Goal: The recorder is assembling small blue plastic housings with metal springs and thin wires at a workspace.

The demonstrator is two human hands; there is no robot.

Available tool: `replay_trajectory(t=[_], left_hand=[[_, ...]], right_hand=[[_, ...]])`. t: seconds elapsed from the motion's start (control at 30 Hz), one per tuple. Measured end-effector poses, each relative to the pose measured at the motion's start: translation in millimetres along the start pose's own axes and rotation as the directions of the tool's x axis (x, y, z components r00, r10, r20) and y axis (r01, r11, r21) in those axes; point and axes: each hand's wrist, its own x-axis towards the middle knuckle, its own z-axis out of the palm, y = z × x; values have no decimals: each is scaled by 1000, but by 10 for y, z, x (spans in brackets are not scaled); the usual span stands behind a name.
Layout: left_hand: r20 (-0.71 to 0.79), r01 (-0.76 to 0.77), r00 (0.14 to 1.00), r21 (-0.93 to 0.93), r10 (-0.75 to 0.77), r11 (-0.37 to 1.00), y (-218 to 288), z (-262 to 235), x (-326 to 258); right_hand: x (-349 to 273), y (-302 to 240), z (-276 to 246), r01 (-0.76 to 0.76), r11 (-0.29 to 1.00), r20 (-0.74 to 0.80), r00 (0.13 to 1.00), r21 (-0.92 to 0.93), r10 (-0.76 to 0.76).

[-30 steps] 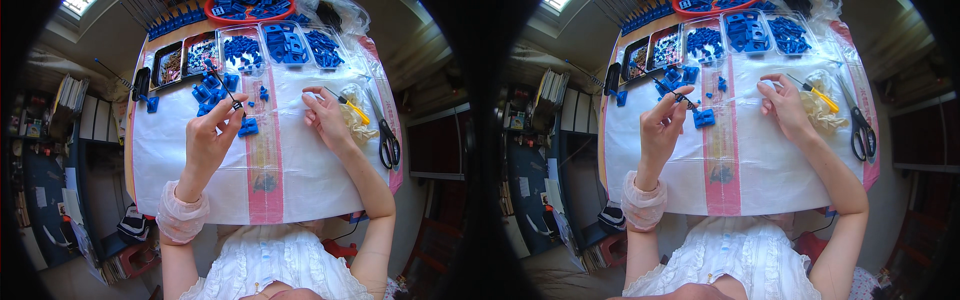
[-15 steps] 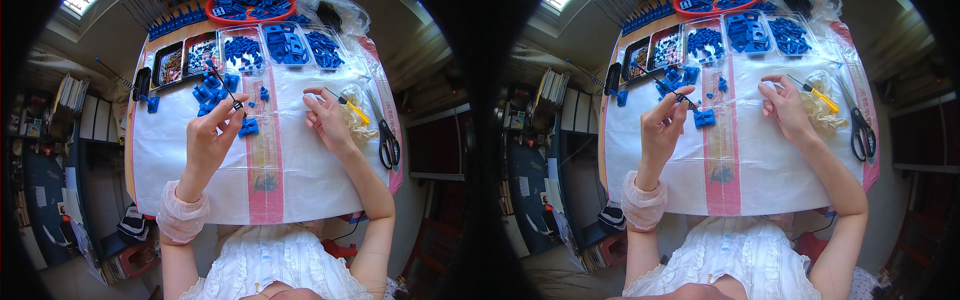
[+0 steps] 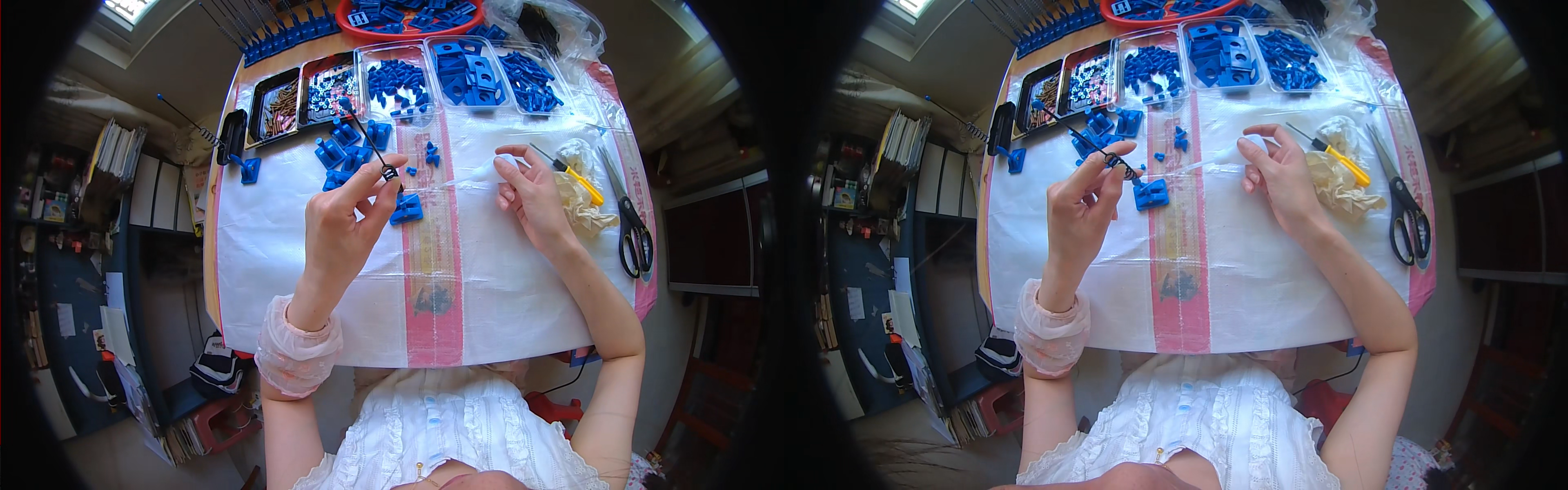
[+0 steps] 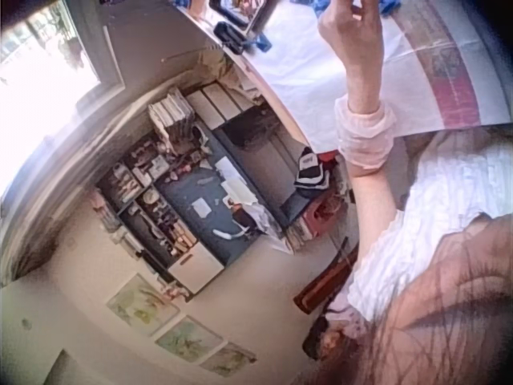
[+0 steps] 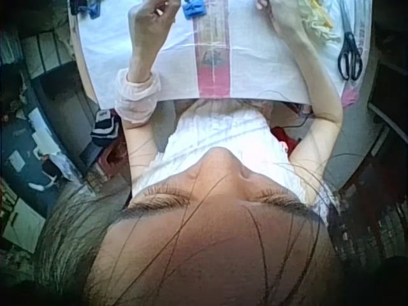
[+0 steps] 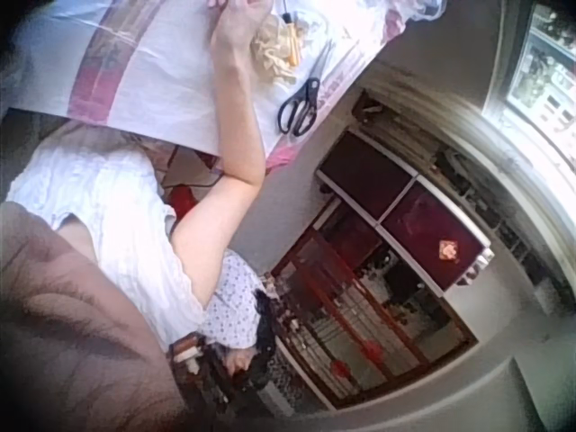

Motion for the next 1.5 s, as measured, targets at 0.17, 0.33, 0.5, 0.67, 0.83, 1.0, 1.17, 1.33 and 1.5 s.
replay_trajectory(t=[0.17,0.33,0.5,0.67,0.83,1.0,1.17,1.33,1.5], left_hand=[[-1,-2,1000,-3,2,1000,-15,-12,-11],[-1,3,1000,13,-3,1000,7,-9,-9],[-17,-71,997,7,71,997,-25,1,-10],[-19,-84,996,13,84,996,-48,4,-20],[-5,-21,1000,35,21,999,-3,-28,-19],[-7,-26,1000,40,27,999,-28,-5,-14],[-15,-71,997,16,71,997,-78,-2,-21],[-12,-95,995,12,95,995,-31,-14,-26],[18,-25,1000,10,24,1000,3,-38,-19]], right_hand=[[12,-49,-79,-46,997,-28,998,68,48],[19,-327,-364,2,970,-160,986,243,38],[31,-564,-593,190,938,-66,982,291,-178],[-30,-672,-408,214,977,23,976,6,-214],[96,-508,-373,248,895,61,968,-370,-243],[265,-324,-490,358,669,181,930,-651,-321],[258,-296,-452,372,405,224,902,-835,-369],[81,-388,-258,410,425,132,827,-807,-546],[-376,-489,-72,581,323,160,628,-747,-761]])
